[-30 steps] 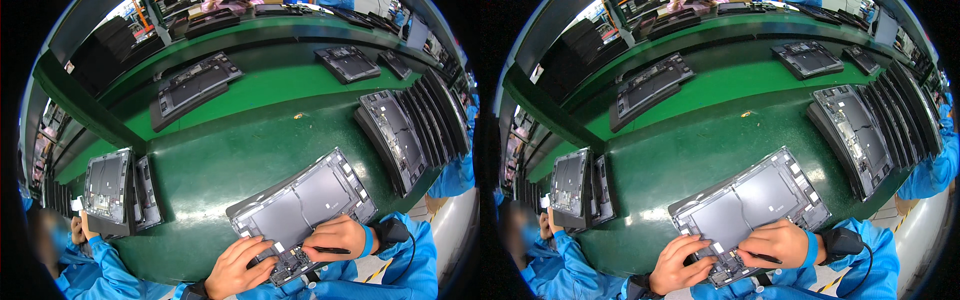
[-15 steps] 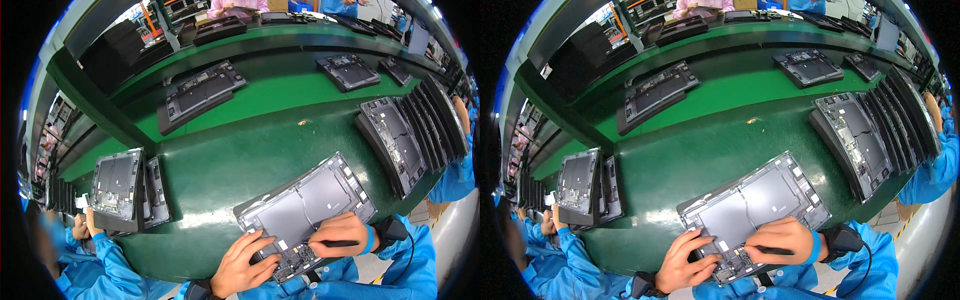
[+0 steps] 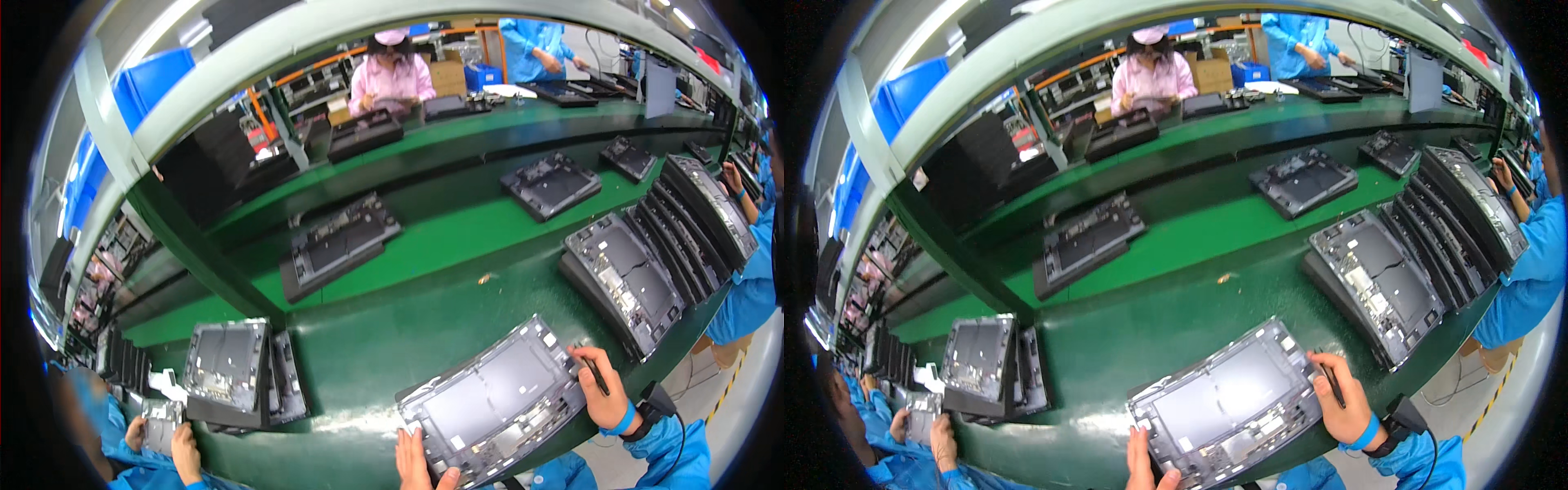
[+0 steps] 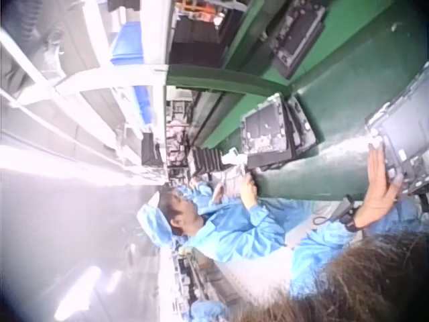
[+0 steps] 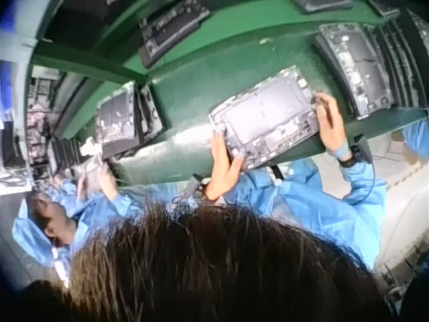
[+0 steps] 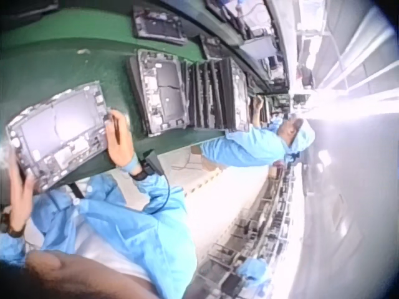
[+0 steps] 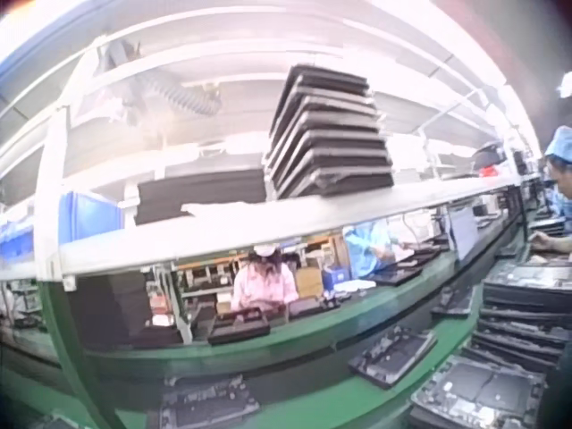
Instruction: Assembling the internal components of an electronic tablet, including connecting ribbon cables using tweezers.
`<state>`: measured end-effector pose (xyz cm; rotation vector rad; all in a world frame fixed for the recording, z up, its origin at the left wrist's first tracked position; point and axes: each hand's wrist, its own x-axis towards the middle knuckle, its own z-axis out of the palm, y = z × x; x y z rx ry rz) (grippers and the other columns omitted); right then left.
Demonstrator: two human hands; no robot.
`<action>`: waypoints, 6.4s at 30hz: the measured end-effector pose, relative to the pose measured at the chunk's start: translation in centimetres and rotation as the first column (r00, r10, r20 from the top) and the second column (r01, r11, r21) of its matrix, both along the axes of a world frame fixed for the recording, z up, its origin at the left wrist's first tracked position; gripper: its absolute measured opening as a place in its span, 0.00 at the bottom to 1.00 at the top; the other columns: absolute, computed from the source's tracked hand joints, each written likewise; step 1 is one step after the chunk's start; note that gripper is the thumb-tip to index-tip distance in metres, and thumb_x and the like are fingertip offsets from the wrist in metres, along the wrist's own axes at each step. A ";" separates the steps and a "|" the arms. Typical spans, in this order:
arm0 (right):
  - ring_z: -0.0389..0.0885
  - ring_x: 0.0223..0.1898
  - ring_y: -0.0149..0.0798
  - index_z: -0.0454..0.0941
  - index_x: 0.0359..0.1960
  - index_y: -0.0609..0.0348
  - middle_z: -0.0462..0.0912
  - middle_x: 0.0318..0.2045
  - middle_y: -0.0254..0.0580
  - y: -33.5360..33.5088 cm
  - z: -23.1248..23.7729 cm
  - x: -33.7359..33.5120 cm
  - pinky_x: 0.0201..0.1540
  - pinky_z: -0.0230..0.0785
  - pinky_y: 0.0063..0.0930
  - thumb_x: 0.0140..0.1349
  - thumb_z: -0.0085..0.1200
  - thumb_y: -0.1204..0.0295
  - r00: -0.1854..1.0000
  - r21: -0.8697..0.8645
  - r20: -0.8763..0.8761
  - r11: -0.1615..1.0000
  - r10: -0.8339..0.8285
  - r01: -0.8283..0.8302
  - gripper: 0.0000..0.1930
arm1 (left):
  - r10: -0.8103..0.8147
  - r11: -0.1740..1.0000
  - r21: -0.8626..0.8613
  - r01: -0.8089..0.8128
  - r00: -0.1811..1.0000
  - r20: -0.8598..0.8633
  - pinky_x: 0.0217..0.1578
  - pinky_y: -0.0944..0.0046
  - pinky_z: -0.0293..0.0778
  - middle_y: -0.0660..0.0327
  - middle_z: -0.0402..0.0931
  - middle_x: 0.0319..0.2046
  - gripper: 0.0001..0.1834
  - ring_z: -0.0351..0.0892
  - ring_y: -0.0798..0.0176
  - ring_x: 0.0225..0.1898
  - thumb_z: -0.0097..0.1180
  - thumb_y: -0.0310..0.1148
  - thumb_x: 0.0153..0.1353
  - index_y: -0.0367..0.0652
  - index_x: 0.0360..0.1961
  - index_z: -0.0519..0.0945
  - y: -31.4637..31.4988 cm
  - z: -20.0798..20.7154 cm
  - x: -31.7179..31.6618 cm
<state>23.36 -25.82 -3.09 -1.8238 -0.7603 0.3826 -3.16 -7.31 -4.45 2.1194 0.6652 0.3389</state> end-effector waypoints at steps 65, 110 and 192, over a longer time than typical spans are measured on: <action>0.79 0.51 0.35 0.59 0.62 0.68 0.80 0.50 0.47 13.1 1.7 -0.2 0.56 0.72 0.30 0.65 0.64 0.68 0.662 0.491 -0.635 0.870 0.398 -0.053 0.32 | 0.620 0.768 -0.534 -0.354 0.621 0.480 0.53 0.45 0.75 0.42 0.62 0.61 0.38 0.72 0.44 0.53 0.61 0.35 0.66 0.48 0.72 0.54 -4.7 2.4 9.4; 0.69 0.68 0.38 0.70 0.68 0.58 0.73 0.67 0.43 8.2 -3.5 10.4 0.70 0.61 0.34 0.65 0.57 0.82 0.719 0.216 -0.219 0.752 0.659 -0.623 0.27 | 0.070 0.962 -0.274 0.000 0.966 0.247 0.73 0.55 0.51 0.47 0.59 0.73 0.30 0.56 0.53 0.74 0.44 0.32 0.74 0.34 0.74 0.57 15.7 -5.4 5.6; 0.84 0.22 0.39 0.85 0.34 0.64 0.85 0.27 0.43 8.4 0.6 -6.5 0.25 0.77 0.26 0.53 0.70 0.76 0.790 -0.008 0.416 0.870 0.450 -0.492 0.09 | -0.377 0.876 0.349 0.334 0.924 0.062 0.51 0.52 0.68 0.55 0.74 0.53 0.12 0.72 0.47 0.52 0.66 0.26 0.54 0.41 0.39 0.79 6.8 2.0 4.4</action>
